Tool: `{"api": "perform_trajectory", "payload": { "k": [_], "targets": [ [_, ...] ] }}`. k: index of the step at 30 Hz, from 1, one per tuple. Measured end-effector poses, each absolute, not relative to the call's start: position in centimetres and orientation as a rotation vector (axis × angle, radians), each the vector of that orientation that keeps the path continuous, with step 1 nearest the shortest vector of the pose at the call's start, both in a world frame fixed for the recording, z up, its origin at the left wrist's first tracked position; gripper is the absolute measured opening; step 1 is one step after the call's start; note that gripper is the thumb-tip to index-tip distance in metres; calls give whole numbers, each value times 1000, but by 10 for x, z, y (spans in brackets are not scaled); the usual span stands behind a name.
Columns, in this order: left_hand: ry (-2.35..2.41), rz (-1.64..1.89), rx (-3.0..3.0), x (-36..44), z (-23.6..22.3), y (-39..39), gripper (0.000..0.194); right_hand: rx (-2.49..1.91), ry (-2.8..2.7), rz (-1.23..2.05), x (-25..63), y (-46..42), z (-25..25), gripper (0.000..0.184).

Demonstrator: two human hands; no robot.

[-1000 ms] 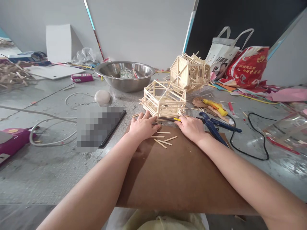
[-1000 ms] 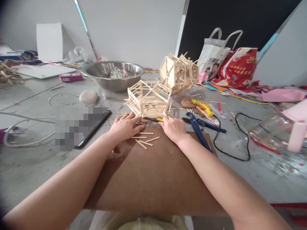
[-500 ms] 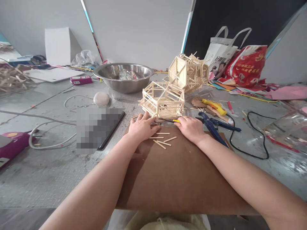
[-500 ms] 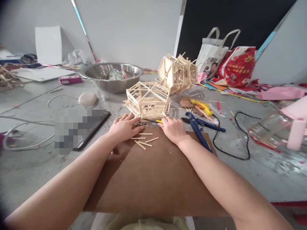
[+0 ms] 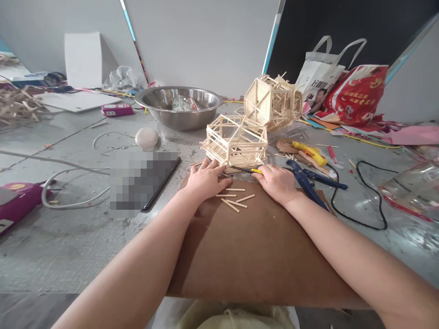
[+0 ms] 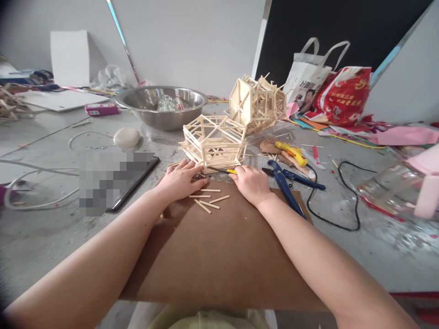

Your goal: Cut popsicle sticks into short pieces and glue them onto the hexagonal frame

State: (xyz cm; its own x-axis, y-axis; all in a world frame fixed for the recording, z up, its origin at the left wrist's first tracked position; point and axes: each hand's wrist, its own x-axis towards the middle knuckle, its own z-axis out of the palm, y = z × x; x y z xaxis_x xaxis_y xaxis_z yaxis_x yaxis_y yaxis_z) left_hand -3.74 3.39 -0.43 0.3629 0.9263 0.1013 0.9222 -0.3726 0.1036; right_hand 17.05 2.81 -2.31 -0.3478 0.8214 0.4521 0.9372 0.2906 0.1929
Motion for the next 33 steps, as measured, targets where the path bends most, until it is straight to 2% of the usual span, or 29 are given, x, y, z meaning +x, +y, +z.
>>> {"api": "perform_trajectory", "payload": {
  "k": [33],
  "targets": [
    [1810, 177, 2572, -35, -3, 34, 47, -1718, -2390, -553, 164, 27, -14, 33]
  ]
}}
